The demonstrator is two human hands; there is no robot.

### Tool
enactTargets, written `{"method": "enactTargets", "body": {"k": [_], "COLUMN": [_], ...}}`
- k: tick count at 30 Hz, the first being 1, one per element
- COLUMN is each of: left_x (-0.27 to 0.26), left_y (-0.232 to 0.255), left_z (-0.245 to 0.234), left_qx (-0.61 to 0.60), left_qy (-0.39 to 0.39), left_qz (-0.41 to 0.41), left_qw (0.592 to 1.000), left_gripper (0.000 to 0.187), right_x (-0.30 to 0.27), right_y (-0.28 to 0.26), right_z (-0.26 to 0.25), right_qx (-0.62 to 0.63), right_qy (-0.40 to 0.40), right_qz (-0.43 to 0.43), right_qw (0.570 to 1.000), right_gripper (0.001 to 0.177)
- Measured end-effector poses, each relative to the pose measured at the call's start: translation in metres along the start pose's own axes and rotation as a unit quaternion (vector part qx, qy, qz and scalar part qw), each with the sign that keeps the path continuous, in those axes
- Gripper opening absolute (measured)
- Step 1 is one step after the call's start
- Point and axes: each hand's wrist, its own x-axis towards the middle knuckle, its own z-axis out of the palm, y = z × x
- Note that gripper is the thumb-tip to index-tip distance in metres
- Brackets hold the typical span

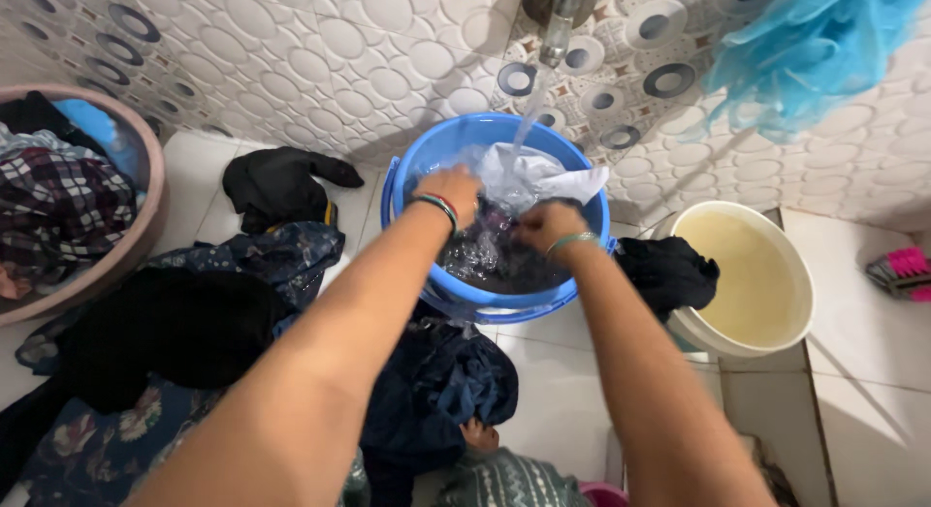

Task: The person gathers a pile of clothes from a stool and moves them to a bathroom. They sit on the floor, turn on a tap to fill a blue bucket with water, and proceed to wash the clothes by hand, scrubbing and rinsing them in the bucket.

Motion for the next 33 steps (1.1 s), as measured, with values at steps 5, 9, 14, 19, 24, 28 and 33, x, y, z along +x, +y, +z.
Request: {"method": "enactTargets", "body": {"k": [5,9,14,19,24,28,33], "left_x": [-0.008,0.0,-0.019,-0.031,-0.02,-0.001,0.018], "left_y": [0.007,0.016,0.013,0.015,0.015,0.033,0.084], "left_z": [-0.076,-0.133,-0.179,-0.196,-0.183,-0.168,-0.155], "left_qx": [-0.074,-0.137,-0.199,-0.247,-0.215,-0.208,-0.255], "left_qy": [0.124,0.178,0.134,0.079,0.172,0.211,0.23], "left_qz": [0.03,0.059,0.11,0.096,0.126,0.109,0.139], "left_qw": [0.989,0.973,0.965,0.961,0.953,0.949,0.929], "left_gripper": [0.031,0.031,0.034,0.031,0.035,0.028,0.028], "right_x": [-0.017,-0.033,-0.053,-0.088,-0.1,-0.088,-0.084], "right_y": [-0.025,-0.038,-0.045,-0.069,-0.076,-0.067,-0.064], "right_z": [-0.095,-0.15,-0.197,-0.21,-0.204,-0.19,-0.19], "right_qx": [0.056,0.042,-0.012,-0.076,-0.12,0.026,0.273], "right_qy": [0.124,0.21,0.231,0.301,0.333,0.283,0.16], "right_qz": [-0.034,-0.072,-0.052,-0.081,-0.083,-0.045,0.004], "right_qw": [0.99,0.974,0.972,0.947,0.932,0.958,0.949], "right_gripper": [0.031,0.028,0.043,0.029,0.031,0.03,0.028]}}
